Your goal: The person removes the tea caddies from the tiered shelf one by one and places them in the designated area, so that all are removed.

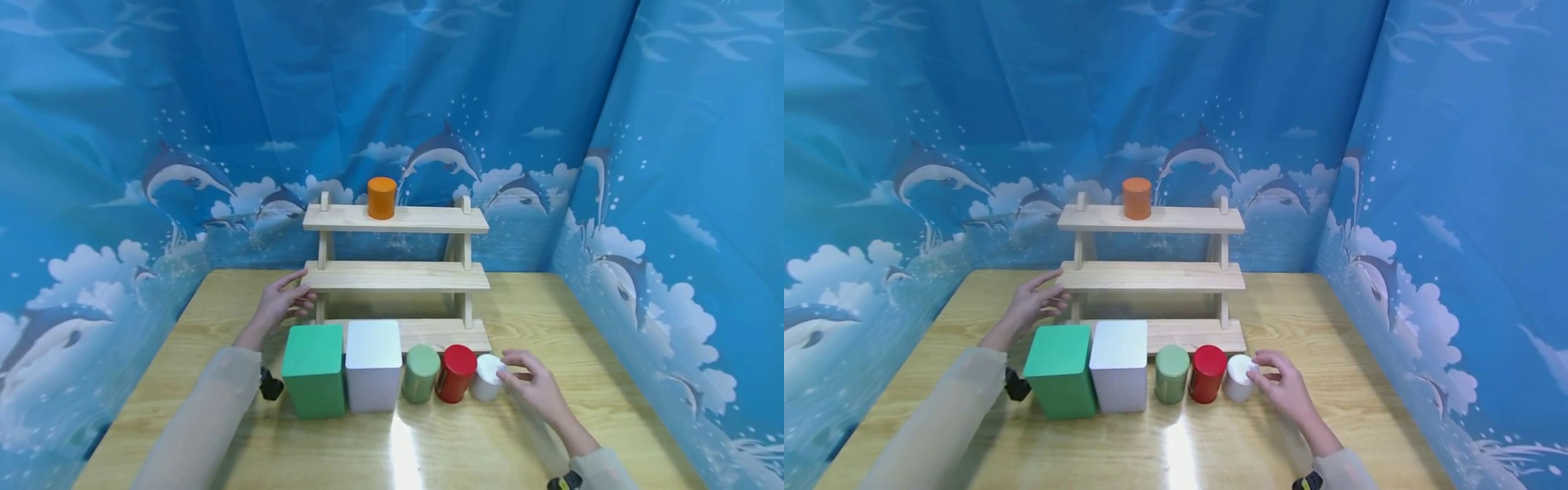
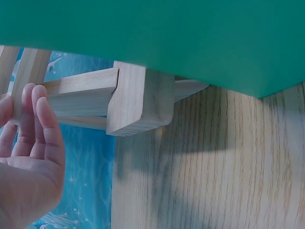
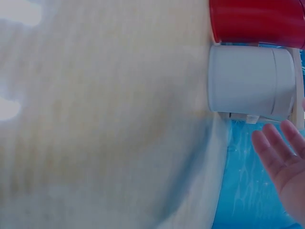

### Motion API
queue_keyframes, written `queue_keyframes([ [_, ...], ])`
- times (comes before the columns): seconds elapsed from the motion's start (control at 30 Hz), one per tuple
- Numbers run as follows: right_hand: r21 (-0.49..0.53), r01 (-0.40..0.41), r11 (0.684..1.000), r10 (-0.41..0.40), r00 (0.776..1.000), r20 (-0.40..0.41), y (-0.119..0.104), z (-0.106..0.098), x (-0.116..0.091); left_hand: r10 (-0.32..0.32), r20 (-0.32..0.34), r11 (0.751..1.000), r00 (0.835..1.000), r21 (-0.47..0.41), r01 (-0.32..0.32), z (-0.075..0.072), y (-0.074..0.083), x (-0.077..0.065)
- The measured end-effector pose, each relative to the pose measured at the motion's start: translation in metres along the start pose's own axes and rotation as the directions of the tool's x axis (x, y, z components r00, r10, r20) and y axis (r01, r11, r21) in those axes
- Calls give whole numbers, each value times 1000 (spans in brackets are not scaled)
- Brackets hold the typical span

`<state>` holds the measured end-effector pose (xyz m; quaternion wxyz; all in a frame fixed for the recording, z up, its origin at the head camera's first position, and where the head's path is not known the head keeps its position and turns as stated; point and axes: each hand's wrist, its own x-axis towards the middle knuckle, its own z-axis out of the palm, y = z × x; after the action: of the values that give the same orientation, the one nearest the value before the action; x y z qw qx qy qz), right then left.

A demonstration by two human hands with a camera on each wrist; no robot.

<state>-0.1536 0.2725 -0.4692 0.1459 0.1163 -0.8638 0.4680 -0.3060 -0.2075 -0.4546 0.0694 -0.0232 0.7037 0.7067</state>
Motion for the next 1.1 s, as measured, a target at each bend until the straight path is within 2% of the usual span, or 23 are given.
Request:
queue_keyframes([
  [0.23,-15,28,999,-28,1000,3,-4,-3,11,8,9,1000,1000,-3,-8,-1,1,0],
  [0.47,-36,23,999,-22,1000,22,11,-3,24,19,15,1000,1000,1,-19,0,1,0],
  [0.7,-35,75,997,-74,997,22,-17,-6,31,15,11,1000,1000,8,-15,0,2,0],
  [0.93,-39,73,997,-72,997,20,-27,-4,39,7,8,1000,1000,7,-7,1,1,-3],
  [1.1,-35,104,994,-103,994,20,-34,-2,45,16,12,1000,1000,0,-16,1,1,-3],
])
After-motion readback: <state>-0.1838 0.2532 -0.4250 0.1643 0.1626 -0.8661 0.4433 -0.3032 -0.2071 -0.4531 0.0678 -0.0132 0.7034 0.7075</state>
